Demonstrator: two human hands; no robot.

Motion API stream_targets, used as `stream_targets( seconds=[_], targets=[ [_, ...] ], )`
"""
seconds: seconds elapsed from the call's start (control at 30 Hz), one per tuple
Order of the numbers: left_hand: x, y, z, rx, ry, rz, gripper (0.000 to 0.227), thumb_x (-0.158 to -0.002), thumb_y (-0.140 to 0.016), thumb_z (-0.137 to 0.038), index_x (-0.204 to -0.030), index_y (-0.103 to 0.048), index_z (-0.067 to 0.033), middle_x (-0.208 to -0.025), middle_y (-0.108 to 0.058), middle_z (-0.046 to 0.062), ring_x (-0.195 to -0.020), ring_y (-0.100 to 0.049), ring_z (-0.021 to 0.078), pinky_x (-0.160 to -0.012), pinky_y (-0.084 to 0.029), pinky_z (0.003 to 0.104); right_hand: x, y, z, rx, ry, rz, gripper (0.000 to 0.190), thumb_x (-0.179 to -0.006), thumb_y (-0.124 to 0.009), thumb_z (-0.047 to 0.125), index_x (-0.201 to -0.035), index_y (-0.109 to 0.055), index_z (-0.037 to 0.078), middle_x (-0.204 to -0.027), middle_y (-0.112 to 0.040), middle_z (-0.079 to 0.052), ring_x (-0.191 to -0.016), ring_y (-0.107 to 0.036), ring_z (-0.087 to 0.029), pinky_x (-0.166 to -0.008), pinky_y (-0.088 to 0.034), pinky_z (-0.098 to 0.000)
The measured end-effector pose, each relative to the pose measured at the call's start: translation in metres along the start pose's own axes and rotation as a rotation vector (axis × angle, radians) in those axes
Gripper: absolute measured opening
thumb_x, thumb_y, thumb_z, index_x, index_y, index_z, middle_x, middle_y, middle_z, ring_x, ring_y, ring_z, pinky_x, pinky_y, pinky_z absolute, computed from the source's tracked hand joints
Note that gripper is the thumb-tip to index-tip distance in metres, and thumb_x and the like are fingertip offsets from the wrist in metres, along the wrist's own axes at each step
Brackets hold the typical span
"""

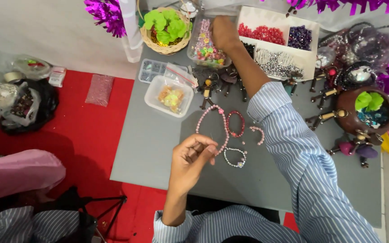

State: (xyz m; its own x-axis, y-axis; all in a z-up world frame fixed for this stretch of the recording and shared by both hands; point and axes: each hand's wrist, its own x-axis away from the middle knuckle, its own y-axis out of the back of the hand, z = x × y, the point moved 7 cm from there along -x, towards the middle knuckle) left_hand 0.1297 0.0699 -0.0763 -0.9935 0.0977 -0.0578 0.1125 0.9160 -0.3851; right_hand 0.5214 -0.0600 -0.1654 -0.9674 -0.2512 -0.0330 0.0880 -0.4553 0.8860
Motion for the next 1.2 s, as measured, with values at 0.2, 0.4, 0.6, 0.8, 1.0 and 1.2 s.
stream_targets(
  seconds=[0.2, 0.4, 0.6, 0.8, 1.0, 1.2],
  targets=[
    [0.000, -0.005, 0.000, -0.009, 0.021, 0.005, 0.004, -0.098, -0.067, -0.007, -0.097, -0.071, -0.0046, -0.080, -0.069, 0.006, -0.065, -0.063, 0.0139, -0.062, -0.052, 0.023, 0.005, 0.004, -0.005, 0.078, -0.012, 0.003, 0.043, -0.088, -0.057, -0.023, -0.059, -0.052, 0.008, -0.065, -0.052, -0.005, -0.057, -0.061, -0.021, -0.050, -0.054, -0.0334],
    [0.002, -0.012, -0.001, -0.032, 0.002, -0.008, 0.006, -0.098, -0.067, -0.005, -0.096, -0.072, -0.0076, -0.081, -0.068, 0.000, -0.073, -0.057, 0.0046, -0.067, -0.045, 0.019, 0.049, 0.048, 0.001, -0.289, 0.370, -0.324, 0.027, -0.073, -0.062, -0.013, -0.077, -0.058, 0.013, -0.074, -0.067, -0.002, -0.070, -0.069, -0.014, -0.059, -0.055, -0.0311],
    [-0.001, -0.028, -0.004, -0.084, -0.042, 0.016, 0.005, -0.098, -0.068, -0.008, -0.094, -0.070, -0.0077, -0.073, -0.060, -0.004, -0.065, -0.048, 0.0017, -0.060, -0.037, 0.017, 0.200, 0.131, 0.063, -0.917, 0.563, -0.084, 0.020, -0.105, -0.068, -0.010, -0.103, -0.057, 0.006, -0.086, -0.069, -0.009, -0.072, -0.067, -0.015, -0.068, -0.059, -0.0262],
    [0.000, -0.066, -0.009, -0.111, -0.065, 0.067, 0.005, -0.092, -0.073, -0.002, -0.096, -0.074, 0.0001, -0.072, -0.069, 0.010, -0.066, -0.058, 0.0069, -0.062, -0.049, 0.020, 0.326, 0.157, 0.048, -1.213, 0.293, -0.097, 0.008, -0.087, -0.066, -0.015, -0.091, -0.068, -0.009, -0.077, -0.059, -0.018, -0.070, -0.068, -0.027, -0.062, -0.062, -0.0424],
    [0.012, -0.109, -0.022, -0.171, -0.102, 0.163, 0.002, -0.092, -0.073, -0.003, -0.094, -0.073, -0.0043, -0.063, -0.060, 0.003, -0.059, -0.049, 0.0037, -0.053, -0.039, 0.019, 0.406, 0.149, 0.027, -1.584, 0.167, -0.082, 0.018, -0.088, -0.066, -0.014, -0.106, -0.066, -0.017, -0.093, -0.067, -0.030, -0.083, -0.077, -0.035, -0.073, -0.068, -0.0467],
    [0.029, -0.136, -0.047, -0.285, -0.183, 0.200, 0.002, -0.089, -0.074, -0.003, -0.089, -0.073, -0.0050, -0.061, -0.057, 0.002, -0.057, -0.047, 0.0049, -0.052, -0.036, 0.020, 0.446, 0.125, 0.017, -1.754, 0.130, -0.221, 0.017, -0.085, -0.068, -0.015, -0.101, -0.062, -0.018, -0.085, -0.062, -0.030, -0.076, -0.077, -0.036, -0.068, -0.069, -0.0476]
  ],
)
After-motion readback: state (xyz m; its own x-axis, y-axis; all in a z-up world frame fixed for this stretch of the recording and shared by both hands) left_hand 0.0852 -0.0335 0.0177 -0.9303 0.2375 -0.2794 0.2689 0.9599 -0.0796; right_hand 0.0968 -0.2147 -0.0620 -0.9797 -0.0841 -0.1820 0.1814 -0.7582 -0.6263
